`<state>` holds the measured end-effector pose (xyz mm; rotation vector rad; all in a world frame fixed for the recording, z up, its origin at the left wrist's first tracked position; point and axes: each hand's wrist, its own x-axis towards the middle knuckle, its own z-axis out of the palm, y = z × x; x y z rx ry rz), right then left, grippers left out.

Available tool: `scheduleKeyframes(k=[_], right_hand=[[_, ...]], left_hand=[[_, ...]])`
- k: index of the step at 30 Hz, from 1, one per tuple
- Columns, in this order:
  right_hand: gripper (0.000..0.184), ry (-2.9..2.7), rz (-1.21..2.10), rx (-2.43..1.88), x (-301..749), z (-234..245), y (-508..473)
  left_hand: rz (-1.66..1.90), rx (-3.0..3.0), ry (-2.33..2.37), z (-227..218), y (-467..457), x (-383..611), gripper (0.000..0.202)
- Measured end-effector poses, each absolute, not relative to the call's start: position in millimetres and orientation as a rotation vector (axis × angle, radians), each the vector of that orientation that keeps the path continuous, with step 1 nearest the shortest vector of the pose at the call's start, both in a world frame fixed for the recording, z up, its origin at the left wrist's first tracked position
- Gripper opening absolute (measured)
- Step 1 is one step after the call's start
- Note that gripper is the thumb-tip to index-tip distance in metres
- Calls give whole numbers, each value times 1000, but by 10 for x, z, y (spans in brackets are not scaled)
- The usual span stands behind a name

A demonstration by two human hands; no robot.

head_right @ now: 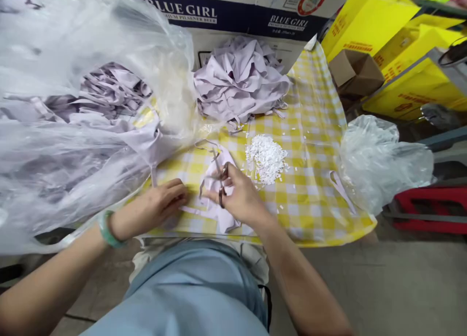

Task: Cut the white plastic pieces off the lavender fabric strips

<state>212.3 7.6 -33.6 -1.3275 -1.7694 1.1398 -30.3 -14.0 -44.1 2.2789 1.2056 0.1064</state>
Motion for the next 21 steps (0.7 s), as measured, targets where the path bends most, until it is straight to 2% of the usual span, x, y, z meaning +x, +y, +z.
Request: scheduleKeyframes(k=[2,5,10,15,19,21], right_hand=[[31,-1985,1012,-1351,2074,-451,-15],[20,-2081,908,-1411,2086,-569,-103],[16,-1728,953,-1493,2242,-639,-63],[18,-1497,989,-1461,2345,-538,-108],[35,-1650,1032,-1312,2095,-461,-289],[35,-1700,996,-1287,1923,-457,-315]], left_hand=[[61,2332,1320,-405,-151,-469,20],[124,2461,1455,-388,-152,-535,19],[380,2445,1244,-510,-37,-83,22],[433,2443,1060,-501,76,122,10],[799,1961,982,-198,-11,32,8],[855,1554,957,-38,-55,-28,13]])
